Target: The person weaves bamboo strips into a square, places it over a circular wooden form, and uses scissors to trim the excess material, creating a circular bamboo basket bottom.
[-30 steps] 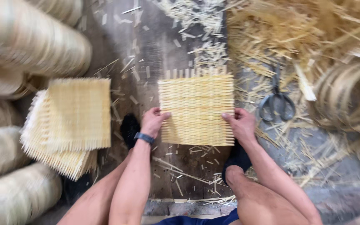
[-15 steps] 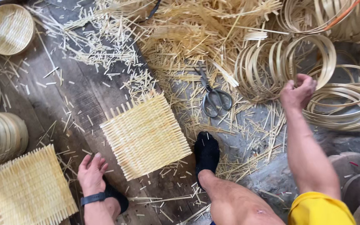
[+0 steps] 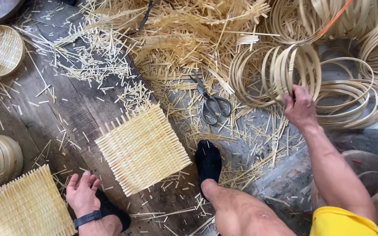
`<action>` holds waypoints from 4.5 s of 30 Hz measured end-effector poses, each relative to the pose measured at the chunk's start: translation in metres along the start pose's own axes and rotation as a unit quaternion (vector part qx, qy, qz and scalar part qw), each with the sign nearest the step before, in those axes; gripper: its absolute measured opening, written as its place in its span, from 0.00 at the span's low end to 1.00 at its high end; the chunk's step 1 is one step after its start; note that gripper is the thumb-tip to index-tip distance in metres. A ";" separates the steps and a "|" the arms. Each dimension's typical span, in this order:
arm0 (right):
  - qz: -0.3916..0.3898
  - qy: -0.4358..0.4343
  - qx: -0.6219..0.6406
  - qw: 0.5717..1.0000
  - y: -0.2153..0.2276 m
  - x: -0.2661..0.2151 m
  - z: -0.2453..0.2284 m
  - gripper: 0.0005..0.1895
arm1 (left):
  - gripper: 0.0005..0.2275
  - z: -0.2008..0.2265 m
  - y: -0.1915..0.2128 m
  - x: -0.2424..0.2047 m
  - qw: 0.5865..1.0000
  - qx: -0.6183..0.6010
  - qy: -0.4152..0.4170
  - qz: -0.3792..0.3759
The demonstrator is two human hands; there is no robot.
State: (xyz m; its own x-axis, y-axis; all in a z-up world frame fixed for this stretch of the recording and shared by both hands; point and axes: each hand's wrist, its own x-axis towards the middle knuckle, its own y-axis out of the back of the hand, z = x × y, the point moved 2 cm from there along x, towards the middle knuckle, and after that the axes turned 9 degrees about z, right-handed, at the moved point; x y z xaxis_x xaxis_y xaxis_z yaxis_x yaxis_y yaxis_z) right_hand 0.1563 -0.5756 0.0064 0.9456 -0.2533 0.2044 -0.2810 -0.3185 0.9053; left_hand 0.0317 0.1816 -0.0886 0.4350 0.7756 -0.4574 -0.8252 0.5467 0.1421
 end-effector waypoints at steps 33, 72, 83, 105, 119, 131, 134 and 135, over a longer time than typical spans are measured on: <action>0.026 -0.122 0.136 0.983 0.004 -0.023 -0.017 0.12 | 0.16 0.015 -0.026 -0.041 0.989 -0.119 0.047 -0.079; -0.011 0.677 0.212 0.704 0.108 -0.091 -0.478 0.06 | 0.28 0.214 -0.094 -0.242 0.869 -0.031 0.067 -0.490; 0.015 0.620 0.208 0.757 0.057 -0.113 -0.486 0.08 | 0.31 0.161 -0.092 -0.215 0.920 -0.097 0.052 -0.376; -0.314 -0.008 0.128 0.941 -0.033 -0.210 -0.115 0.32 | 0.16 0.175 -0.053 -0.169 0.870 -0.370 -0.004 -0.325; 0.016 0.138 -0.030 0.990 0.099 -0.026 -0.151 0.28 | 0.16 0.165 -0.070 -0.182 0.902 -0.277 0.041 -0.327; -0.413 -0.047 0.452 0.789 0.055 -0.026 -0.375 0.24 | 0.16 0.117 -0.095 -0.175 0.773 -0.489 0.168 -0.369; -0.396 -0.070 0.476 0.782 0.041 -0.024 -0.389 0.22 | 0.15 0.127 -0.081 -0.163 0.832 -0.411 0.163 -0.334; -0.385 -0.070 0.479 0.786 0.038 -0.025 -0.390 0.21 | 0.15 0.130 -0.077 -0.157 0.851 -0.368 0.174 -0.332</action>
State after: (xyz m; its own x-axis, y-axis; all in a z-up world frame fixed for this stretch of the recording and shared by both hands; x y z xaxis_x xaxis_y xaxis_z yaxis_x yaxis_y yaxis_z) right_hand 0.1859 -0.2247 0.1809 0.8876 0.2749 -0.3696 0.3076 -0.9510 0.0315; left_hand 0.0742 0.0589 0.0862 0.8663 0.1621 -0.4725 -0.4965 0.3822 -0.7794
